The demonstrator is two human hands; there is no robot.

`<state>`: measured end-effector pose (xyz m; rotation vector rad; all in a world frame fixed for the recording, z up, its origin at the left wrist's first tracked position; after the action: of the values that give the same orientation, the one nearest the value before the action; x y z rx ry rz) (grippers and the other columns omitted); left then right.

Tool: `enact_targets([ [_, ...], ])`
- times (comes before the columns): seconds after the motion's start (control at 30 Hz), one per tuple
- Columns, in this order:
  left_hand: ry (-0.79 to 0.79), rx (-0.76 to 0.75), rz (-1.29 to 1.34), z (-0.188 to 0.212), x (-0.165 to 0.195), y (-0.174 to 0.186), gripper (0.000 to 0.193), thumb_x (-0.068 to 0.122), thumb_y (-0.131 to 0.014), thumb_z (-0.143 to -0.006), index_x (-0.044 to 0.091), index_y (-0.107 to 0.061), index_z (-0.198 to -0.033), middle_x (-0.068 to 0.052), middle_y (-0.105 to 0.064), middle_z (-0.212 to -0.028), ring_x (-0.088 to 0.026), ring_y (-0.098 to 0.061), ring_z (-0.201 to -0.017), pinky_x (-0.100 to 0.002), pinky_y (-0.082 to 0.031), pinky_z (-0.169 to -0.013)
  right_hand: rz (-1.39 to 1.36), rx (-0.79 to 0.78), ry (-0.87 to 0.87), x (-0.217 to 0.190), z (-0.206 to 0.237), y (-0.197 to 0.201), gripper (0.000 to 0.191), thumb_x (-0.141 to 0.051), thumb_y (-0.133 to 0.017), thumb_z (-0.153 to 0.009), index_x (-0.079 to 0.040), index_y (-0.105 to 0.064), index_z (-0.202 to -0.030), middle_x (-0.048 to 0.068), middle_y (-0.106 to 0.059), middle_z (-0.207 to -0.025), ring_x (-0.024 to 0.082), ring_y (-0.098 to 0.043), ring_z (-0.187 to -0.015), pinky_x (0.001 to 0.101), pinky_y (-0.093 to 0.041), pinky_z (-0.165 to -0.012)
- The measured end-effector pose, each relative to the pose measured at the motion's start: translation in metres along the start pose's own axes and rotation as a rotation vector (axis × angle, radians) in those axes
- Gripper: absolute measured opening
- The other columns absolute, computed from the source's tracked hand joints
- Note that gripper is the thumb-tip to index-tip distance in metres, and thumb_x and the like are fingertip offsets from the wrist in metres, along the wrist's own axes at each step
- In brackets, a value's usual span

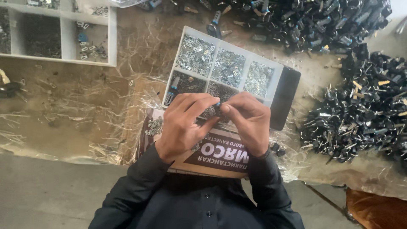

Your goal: The person picks small metal components from piles and a compartment organizer box on the workbench and fits them together by hand to assemble small shock absorber units, pressing and twisting parts into place and setting finished units on the table with the completed pile.

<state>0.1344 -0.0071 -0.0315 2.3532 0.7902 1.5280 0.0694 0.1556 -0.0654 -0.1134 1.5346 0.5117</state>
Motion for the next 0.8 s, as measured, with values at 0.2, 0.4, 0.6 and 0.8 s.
enact_targets([
  [0.2, 0.000, 0.019, 0.018, -0.001, 0.000, 0.003, 0.045, 0.010, -0.088, -0.081, 0.009, -0.068, -0.121, -0.007, -0.069, -0.117, -0.028, -0.066, -0.107, -0.039, -0.055, -0.092, -0.070, -0.076, -0.045, -0.003, -0.001, -0.003, 0.007, -0.001, -0.072, -0.095, 0.003, -0.074, -0.099, 0.006, -0.068, -0.097, 0.012, -0.064, -0.089, 0.0253, -0.052, -0.077],
  [0.4, -0.008, 0.012, 0.034, -0.001, 0.000, 0.002, 0.045, 0.010, -0.088, -0.080, 0.008, -0.068, -0.121, -0.007, -0.069, -0.117, -0.028, -0.066, -0.105, -0.039, -0.055, -0.091, -0.007, -0.055, 0.002, -0.005, -0.001, -0.001, 0.006, -0.002, -0.072, -0.096, 0.003, -0.074, -0.099, 0.007, -0.070, -0.096, 0.013, -0.064, -0.090, 0.0260, -0.052, -0.079],
  [0.6, -0.031, 0.026, 0.057, 0.000, 0.001, 0.003, 0.042, 0.008, -0.088, -0.081, 0.008, -0.069, -0.118, -0.006, -0.070, -0.116, -0.027, -0.067, -0.103, -0.038, -0.055, -0.089, 0.118, -0.025, 0.088, -0.007, 0.003, 0.001, 0.006, -0.003, -0.075, -0.094, 0.003, -0.075, -0.095, 0.006, -0.072, -0.092, 0.014, -0.067, -0.086, 0.0258, -0.052, -0.077],
  [0.8, -0.040, 0.027, 0.080, 0.000, 0.001, 0.004, 0.043, 0.008, -0.089, -0.080, 0.007, -0.069, -0.118, -0.006, -0.070, -0.117, -0.027, -0.067, -0.103, -0.037, -0.055, -0.088, -0.132, -0.027, -0.110, 0.009, 0.003, 0.005, 0.009, -0.006, -0.072, -0.095, 0.002, -0.075, -0.094, 0.005, -0.071, -0.090, 0.012, -0.063, -0.076, 0.0251, -0.050, -0.068],
])
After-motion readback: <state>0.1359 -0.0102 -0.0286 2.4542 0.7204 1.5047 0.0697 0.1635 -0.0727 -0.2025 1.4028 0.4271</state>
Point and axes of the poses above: each hand's wrist, its own z-axis away from the middle knuckle, its own y-axis out of the back of the hand, x = y × z, the point moved 8 cm from there along -z, towards the middle knuckle
